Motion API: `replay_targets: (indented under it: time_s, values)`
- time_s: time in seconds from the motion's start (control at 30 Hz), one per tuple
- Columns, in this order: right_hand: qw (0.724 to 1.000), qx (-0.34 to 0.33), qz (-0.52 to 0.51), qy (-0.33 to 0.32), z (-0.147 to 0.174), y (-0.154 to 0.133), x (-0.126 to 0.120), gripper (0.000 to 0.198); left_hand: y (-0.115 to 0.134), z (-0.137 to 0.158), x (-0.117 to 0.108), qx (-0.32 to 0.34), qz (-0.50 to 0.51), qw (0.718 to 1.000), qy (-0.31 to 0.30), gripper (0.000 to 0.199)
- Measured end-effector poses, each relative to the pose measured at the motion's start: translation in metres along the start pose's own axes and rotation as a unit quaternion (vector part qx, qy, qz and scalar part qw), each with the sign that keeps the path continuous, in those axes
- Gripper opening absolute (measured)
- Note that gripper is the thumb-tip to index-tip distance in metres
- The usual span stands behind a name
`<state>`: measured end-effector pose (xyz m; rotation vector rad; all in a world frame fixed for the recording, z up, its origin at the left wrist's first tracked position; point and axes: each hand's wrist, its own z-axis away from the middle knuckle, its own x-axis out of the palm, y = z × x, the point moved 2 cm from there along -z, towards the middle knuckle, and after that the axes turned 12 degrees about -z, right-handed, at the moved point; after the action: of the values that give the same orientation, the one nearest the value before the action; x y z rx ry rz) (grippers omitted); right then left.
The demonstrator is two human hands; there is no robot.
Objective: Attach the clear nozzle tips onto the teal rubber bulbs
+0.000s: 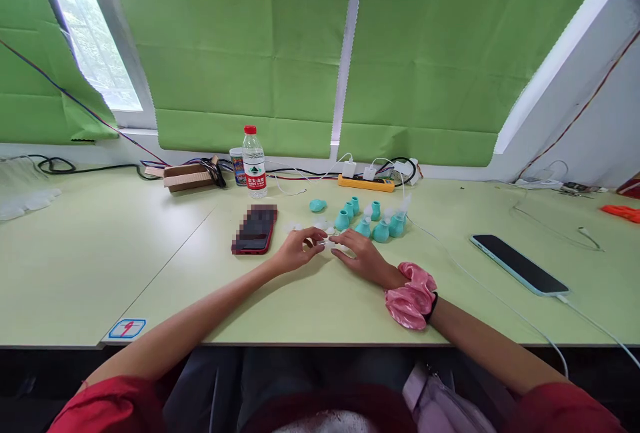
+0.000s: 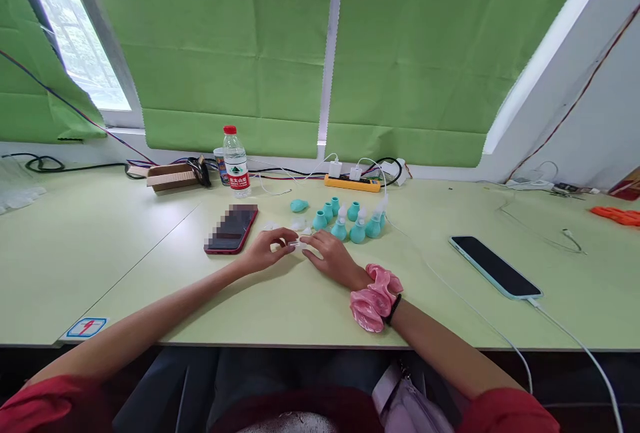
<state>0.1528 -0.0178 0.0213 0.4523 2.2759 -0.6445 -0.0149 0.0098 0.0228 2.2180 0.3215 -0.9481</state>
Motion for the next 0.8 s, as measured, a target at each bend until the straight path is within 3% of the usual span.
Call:
replay_targets:
  time_s: [0.2,0.33,0.43,0.6,0.8]
  values:
    - [1.000,-0.008,0.002,-0.004,0.001,0.003,0.002,0.020,0.001,0.000,0.000,-0.017,0.036,0.997,-0.059,0.020]
    - [1.000,0.009,0.009,-0.024,0.002,0.005,0.003,0.016,-0.001,-0.001,-0.002,0.032,-0.109,0.994,0.000,0.020]
    - [0.999,0.018,0.015,-0.046,0.002,0.003,0.004,0.012,-0.005,-0.003,-0.002,0.066,-0.247,0.966,0.040,0.027]
    - [0.998,0.029,0.016,-0.056,0.000,0.000,0.004,0.010,-0.007,-0.003,0.010,0.083,-0.380,0.921,-0.024,0.032]
    - [0.997,0.041,0.028,-0.060,0.000,0.001,0.004,0.012,-0.004,-0.001,0.015,0.057,-0.425,0.902,-0.043,0.030]
